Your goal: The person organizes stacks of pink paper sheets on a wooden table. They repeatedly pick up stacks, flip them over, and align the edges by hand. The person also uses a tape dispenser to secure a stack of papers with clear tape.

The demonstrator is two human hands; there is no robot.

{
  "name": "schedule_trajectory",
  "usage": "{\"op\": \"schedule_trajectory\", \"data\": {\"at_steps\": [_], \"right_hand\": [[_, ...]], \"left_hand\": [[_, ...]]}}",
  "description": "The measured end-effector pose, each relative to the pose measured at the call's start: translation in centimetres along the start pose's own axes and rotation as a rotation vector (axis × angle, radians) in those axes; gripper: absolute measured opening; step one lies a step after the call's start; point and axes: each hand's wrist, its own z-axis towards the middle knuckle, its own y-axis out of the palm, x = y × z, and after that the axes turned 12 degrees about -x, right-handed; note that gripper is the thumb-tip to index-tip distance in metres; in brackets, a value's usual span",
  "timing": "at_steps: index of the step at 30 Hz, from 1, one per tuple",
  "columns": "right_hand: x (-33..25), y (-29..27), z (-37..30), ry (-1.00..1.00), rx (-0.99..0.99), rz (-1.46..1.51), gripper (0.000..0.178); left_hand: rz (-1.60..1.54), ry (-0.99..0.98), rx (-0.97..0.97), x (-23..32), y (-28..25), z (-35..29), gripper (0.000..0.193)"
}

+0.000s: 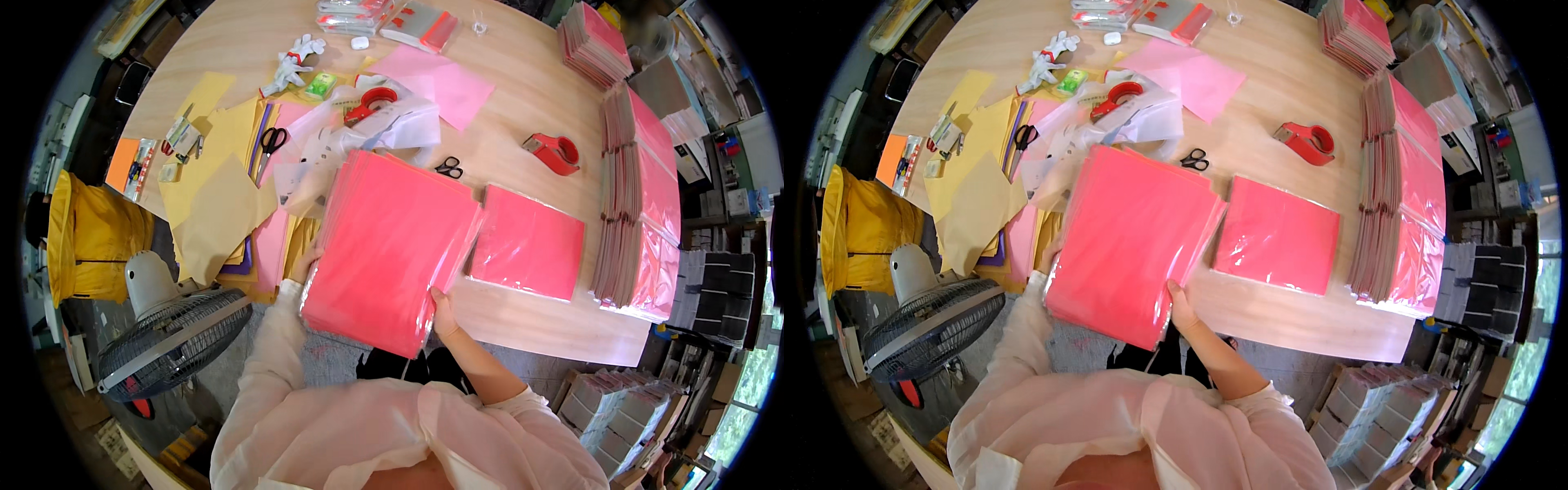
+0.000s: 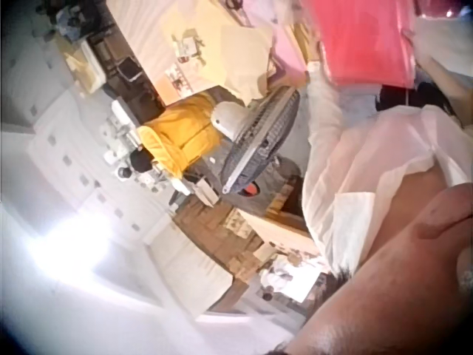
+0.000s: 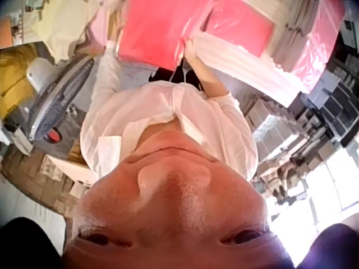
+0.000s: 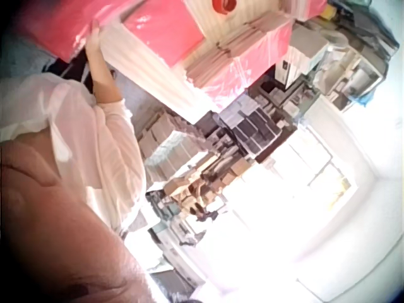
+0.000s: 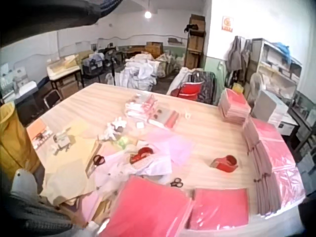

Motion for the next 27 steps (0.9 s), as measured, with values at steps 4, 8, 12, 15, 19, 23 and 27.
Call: {"op": "schedule_trajectory", "data": {"at_steps": [4, 8, 12, 15, 19, 23, 27], "right_hand": [[-1.2, 1.1, -0.3, 0.034, -0.003, -0.09, 0.053], [-5.7, 2.3, 0.5, -0.28, -0.052, -0.403, 0.067], [-7.0, 0.0, -0.6, -0.266, 0.064, -0.348, 0.086], [-12.3, 1.5, -0.7, 0.027, 0.266, -0.129, 0.081], [-15.1, -0.6, 1.6, -0.411, 0.26, -1.113, 0.059], [-21.4, -0.7, 8.7, -0.548, -0.189, -1.423, 0.046], [-23.4, 0.4, 13.6, -0.179, -0.318, -1.572, 0.041]], "left_hand": [[0.079, -0.146, 0.081, 0.2, -1.8, 0.0, 0.08], [0.241, 0.154, 0.109, 4.5, 2.2, 0.5, 0.061], [0.535, 0.333, 0.238, 8.6, 7.5, -3.0, 0.054], [1.279, 0.271, 0.278, 9.0, 14.5, -6.1, 0.052], [1.821, 0.142, 0.294, 3.6, 21.7, -4.4, 0.064], [1.744, 0.125, 0.436, -0.4, 23.1, -2.8, 0.079], [1.706, 0.095, 0.474, -1.1, 24.2, -2.3, 0.097]]}}
